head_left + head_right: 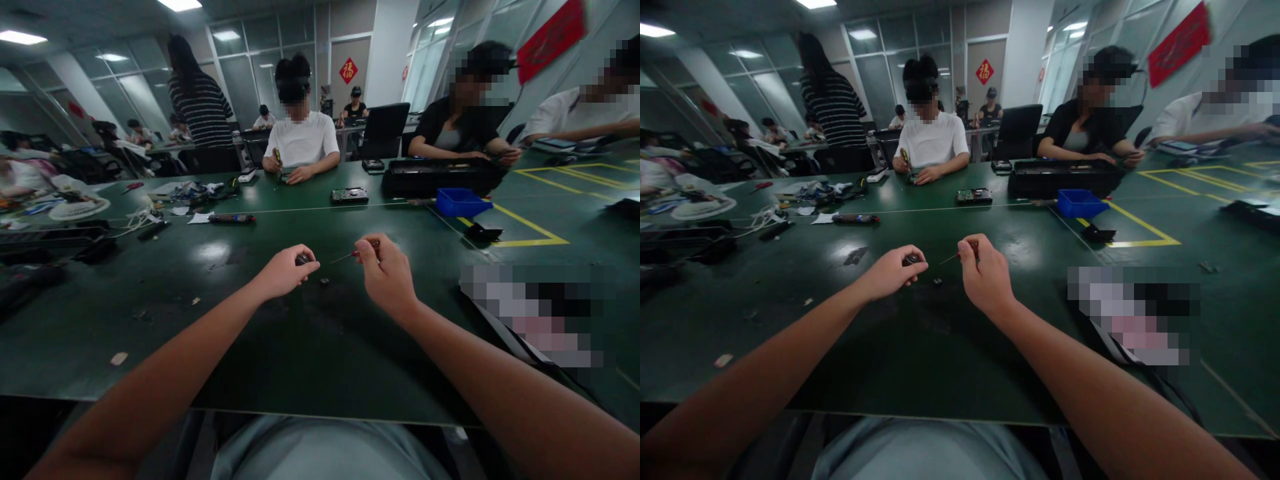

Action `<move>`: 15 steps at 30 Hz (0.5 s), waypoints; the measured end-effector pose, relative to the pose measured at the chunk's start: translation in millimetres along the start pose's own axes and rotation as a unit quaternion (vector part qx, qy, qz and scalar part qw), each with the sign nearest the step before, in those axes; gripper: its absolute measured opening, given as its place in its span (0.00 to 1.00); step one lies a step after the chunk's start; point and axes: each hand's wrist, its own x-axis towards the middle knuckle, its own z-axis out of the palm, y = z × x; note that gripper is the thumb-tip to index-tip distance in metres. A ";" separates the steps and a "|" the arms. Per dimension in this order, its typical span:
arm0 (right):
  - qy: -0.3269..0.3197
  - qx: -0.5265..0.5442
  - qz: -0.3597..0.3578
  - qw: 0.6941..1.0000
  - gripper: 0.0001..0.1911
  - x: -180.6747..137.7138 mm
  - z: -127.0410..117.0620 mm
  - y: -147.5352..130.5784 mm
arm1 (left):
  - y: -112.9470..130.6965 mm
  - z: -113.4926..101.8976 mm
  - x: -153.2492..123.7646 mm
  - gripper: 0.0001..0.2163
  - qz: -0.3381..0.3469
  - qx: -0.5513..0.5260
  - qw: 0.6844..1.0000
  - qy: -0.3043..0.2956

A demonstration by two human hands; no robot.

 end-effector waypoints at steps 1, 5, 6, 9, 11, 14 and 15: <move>0.000 0.002 -0.001 1.000 0.11 -0.2 0.3 0.3 | -0.4 1.9 1.7 0.09 0.018 0.047 0.999 -0.008; 0.002 0.004 -0.007 1.000 0.11 -0.9 1.3 1.7 | -3.4 12.3 8.3 0.11 0.049 0.191 0.978 -0.060; 0.002 0.004 -0.007 1.000 0.12 -0.9 1.4 2.0 | -3.8 14.9 9.3 0.12 0.046 0.210 0.974 -0.077; -0.002 0.008 -0.005 1.000 0.12 -0.7 1.2 2.2 | -3.7 20.9 10.8 0.15 0.051 0.250 0.961 -0.102; -0.005 0.010 -0.007 1.000 0.12 -0.5 1.3 2.0 | -3.5 22.7 11.5 0.14 0.059 0.264 0.957 -0.106; -0.008 0.010 -0.011 1.000 0.12 -0.5 1.4 1.7 | -6.0 21.1 14.0 0.11 0.072 0.231 0.965 -0.101; -0.009 0.009 -0.011 1.000 0.12 -0.5 1.3 1.6 | -7.9 19.0 15.2 0.10 0.076 0.208 0.971 -0.096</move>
